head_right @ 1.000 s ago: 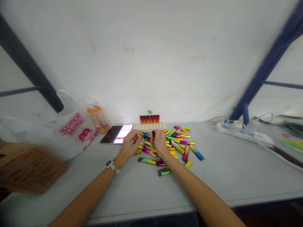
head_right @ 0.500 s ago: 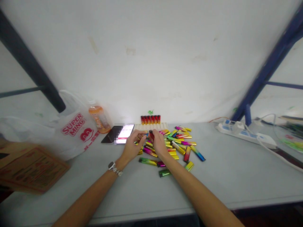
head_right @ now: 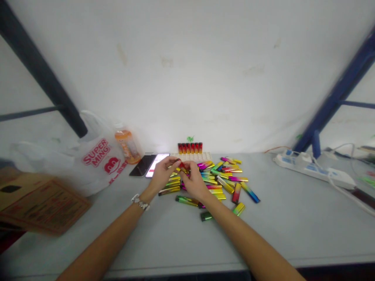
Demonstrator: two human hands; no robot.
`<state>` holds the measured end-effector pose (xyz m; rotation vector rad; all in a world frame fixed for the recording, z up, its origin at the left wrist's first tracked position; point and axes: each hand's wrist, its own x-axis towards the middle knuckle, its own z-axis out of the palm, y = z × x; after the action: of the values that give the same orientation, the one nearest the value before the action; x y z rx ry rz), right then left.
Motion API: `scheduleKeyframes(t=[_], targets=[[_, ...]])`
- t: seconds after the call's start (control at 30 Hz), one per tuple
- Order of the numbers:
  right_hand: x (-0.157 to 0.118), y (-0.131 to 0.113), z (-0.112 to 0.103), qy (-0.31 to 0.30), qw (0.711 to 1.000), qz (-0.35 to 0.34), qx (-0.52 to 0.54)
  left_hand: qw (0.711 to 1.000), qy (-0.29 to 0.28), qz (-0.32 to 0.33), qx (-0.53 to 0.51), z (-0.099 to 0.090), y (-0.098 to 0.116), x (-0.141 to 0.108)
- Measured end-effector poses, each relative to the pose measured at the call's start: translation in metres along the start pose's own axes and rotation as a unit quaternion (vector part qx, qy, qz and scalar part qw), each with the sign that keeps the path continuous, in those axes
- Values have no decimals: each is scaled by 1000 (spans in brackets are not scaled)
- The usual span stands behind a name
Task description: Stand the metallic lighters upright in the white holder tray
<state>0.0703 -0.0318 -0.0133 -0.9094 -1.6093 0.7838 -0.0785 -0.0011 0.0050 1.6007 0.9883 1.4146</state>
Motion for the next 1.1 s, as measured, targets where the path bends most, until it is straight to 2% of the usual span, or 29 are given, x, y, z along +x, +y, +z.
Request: scheduleKeyframes(t=[0.1,0.17,0.23,0.3,0.4,0.6,0.97,1.1], targets=[[3,3,-5,53,997,17,-61,998,22,38,51,-22,-2,29],[6,5,-9,59,995,25,-75,990,14,69,122,-37,-8,54],[7,7,-12,47,995,32,-77,980,-20,79,183,-49,-17,77],[8,9,-13,37,995,36,-80,974,-29,75,212,-56,-27,97],[8,8,-12,25,996,33,-84,966,-43,82,241,-57,-40,117],[8,6,-13,16,995,34,-88,956,-75,89,269,-50,-52,129],[11,14,-17,25,995,27,-92,940,-117,88,307,-60,-51,135],[13,12,-20,38,994,32,-94,907,-92,140,386,-55,-53,131]])
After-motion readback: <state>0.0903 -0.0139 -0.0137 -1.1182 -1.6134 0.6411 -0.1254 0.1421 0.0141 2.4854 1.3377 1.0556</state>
